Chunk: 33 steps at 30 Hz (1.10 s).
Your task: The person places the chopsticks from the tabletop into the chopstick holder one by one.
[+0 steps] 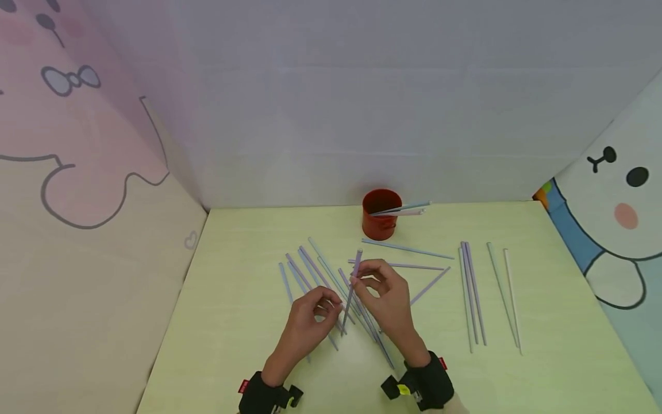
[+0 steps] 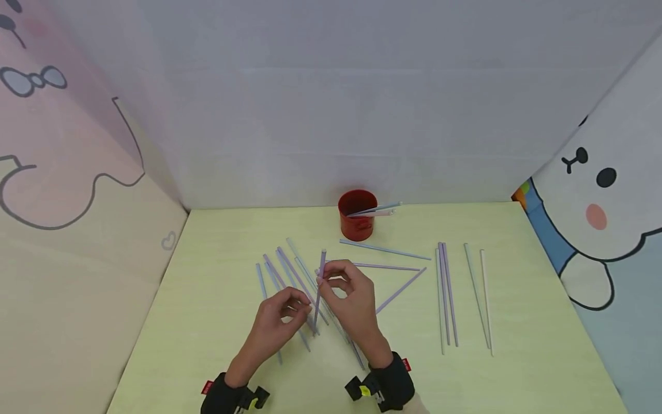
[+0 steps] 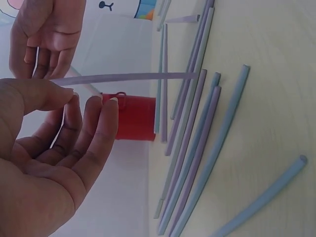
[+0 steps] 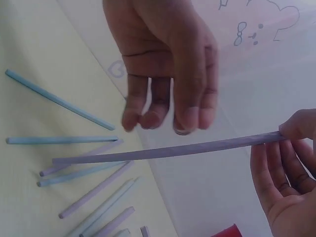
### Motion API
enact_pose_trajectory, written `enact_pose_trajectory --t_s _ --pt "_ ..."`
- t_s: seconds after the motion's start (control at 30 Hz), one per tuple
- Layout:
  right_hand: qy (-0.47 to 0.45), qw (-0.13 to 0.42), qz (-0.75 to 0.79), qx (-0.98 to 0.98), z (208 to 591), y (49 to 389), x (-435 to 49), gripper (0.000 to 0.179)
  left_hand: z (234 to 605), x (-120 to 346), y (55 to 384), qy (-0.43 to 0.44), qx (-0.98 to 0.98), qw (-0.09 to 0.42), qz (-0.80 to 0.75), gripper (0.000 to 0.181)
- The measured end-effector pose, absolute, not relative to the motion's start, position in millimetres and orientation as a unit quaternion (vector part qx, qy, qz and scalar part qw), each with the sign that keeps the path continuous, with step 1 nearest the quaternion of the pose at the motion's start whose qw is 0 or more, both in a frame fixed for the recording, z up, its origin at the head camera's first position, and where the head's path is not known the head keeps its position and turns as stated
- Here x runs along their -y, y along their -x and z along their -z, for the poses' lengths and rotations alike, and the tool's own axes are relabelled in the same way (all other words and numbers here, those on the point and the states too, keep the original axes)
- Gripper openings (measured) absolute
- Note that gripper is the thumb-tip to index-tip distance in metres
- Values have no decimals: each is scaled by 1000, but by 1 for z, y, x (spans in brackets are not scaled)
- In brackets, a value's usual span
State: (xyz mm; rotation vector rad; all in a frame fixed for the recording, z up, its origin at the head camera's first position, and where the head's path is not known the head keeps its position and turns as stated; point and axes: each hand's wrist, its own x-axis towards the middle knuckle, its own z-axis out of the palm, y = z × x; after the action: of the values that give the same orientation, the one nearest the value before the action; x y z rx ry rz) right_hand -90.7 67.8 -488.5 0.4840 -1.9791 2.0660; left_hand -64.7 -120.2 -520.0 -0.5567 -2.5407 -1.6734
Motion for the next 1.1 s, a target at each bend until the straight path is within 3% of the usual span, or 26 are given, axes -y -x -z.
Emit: enact_pose_trajectory --t_s 0.3,0.73,1.1 --pt "-168 189 -713 654 462 105 -92 29 540 140 62 157 845 68 506 11" --pt "-173 283 -727 602 431 137 -128 29 554 173 66 51 882 120 453 13" --pt "-169 347 -742 548 414 162 -154 28 565 173 70 -39 922 154 354 24"
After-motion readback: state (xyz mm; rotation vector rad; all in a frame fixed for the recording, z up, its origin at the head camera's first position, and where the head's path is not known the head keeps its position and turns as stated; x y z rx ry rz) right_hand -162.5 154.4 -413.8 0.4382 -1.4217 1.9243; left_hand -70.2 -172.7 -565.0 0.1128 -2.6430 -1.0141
